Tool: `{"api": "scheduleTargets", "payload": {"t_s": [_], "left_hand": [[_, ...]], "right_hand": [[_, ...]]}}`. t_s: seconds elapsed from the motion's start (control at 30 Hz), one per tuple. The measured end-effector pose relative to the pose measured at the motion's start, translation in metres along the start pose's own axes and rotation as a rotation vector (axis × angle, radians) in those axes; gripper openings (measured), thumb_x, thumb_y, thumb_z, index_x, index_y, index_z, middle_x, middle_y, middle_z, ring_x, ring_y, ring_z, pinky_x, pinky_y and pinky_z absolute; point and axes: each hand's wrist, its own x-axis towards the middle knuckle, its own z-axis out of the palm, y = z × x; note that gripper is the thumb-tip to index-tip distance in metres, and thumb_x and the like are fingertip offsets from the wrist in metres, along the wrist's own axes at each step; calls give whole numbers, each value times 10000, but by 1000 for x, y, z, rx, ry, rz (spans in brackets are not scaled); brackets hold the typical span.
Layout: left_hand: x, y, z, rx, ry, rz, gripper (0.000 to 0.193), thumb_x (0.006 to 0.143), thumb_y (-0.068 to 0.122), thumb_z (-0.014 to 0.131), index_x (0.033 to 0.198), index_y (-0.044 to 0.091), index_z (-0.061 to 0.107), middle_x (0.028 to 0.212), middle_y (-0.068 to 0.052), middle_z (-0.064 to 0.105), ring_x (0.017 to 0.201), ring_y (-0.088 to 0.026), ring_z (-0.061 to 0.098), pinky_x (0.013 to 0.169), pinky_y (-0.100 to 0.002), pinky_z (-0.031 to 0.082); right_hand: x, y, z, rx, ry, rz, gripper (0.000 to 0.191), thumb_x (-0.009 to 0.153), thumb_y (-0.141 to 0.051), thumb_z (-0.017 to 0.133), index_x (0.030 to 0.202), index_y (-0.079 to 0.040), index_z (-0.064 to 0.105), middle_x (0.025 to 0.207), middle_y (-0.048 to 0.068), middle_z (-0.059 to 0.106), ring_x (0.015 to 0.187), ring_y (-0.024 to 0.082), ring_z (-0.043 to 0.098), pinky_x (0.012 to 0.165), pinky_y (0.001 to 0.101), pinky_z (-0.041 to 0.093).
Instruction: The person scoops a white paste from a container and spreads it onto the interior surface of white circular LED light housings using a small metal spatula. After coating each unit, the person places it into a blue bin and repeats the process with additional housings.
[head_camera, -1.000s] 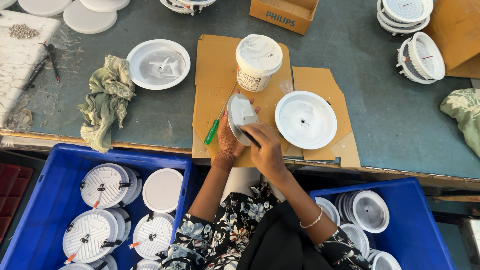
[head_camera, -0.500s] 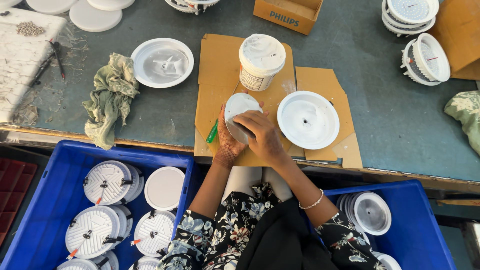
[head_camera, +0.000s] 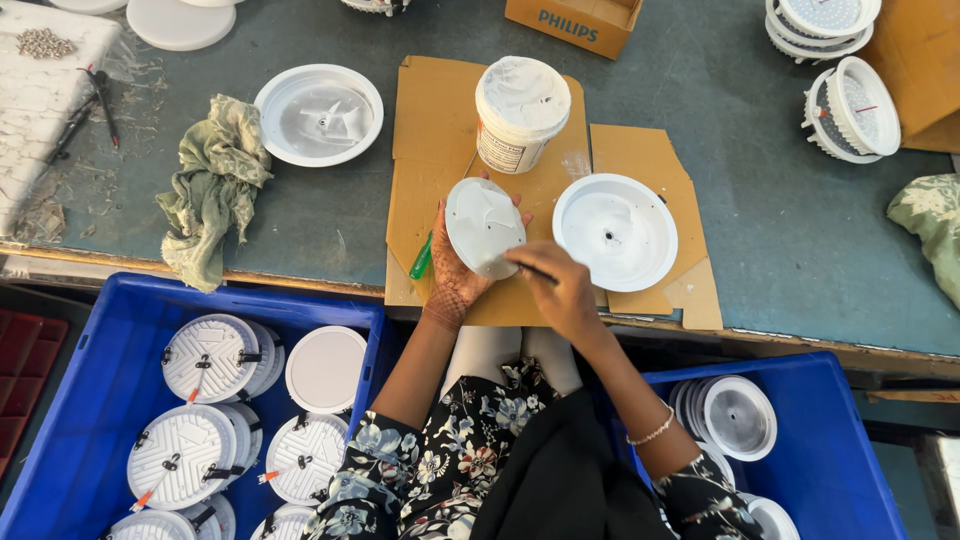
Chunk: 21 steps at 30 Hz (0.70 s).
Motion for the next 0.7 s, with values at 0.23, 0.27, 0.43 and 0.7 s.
{"api": "scheduleTargets", "payload": {"t_s": [0.23, 0.27, 0.43, 0.7], "left_hand": [[-1, -3, -2, 19, 56, 35, 701, 1053, 598, 480, 1638, 234, 349, 1523, -271, 462, 1412, -484, 439, 1209, -580, 381], [-1, -3, -1, 28, 66, 50, 710, 1050, 597, 480, 1641, 228, 343, 1525, -271, 458, 1414, -485, 439, 1211, -584, 380], [-3, -2, -1, 72, 72, 56, 736, 992, 617, 488, 1609, 252, 319, 1527, -265, 451, 1404, -485, 443, 1165, -617, 388], [-4, 2, -11, -1, 26, 18, 747, 1018, 628, 503, 1652, 285, 304, 1588, -242, 409, 1442, -468, 426, 1150, -662, 403]], "right_hand": [[22, 12, 23, -131, 167, 172, 268, 889, 75, 656, 1118, -36, 738, 1052, 143, 732, 925, 301, 724, 847, 377, 567], [20, 8, 28, -185, 172, 155, 255, 881, 80, 661, 1098, -31, 739, 1037, 146, 732, 932, 313, 713, 850, 388, 560], [-3, -21, 38, -327, 156, 67, 329, 812, 99, 654, 1120, -3, 710, 1071, 163, 716, 1037, 359, 673, 923, 447, 517], [-10, -14, 17, -94, 180, 263, 181, 922, -26, 657, 1083, -3, 735, 1011, 174, 747, 924, 318, 744, 828, 402, 569]]}}
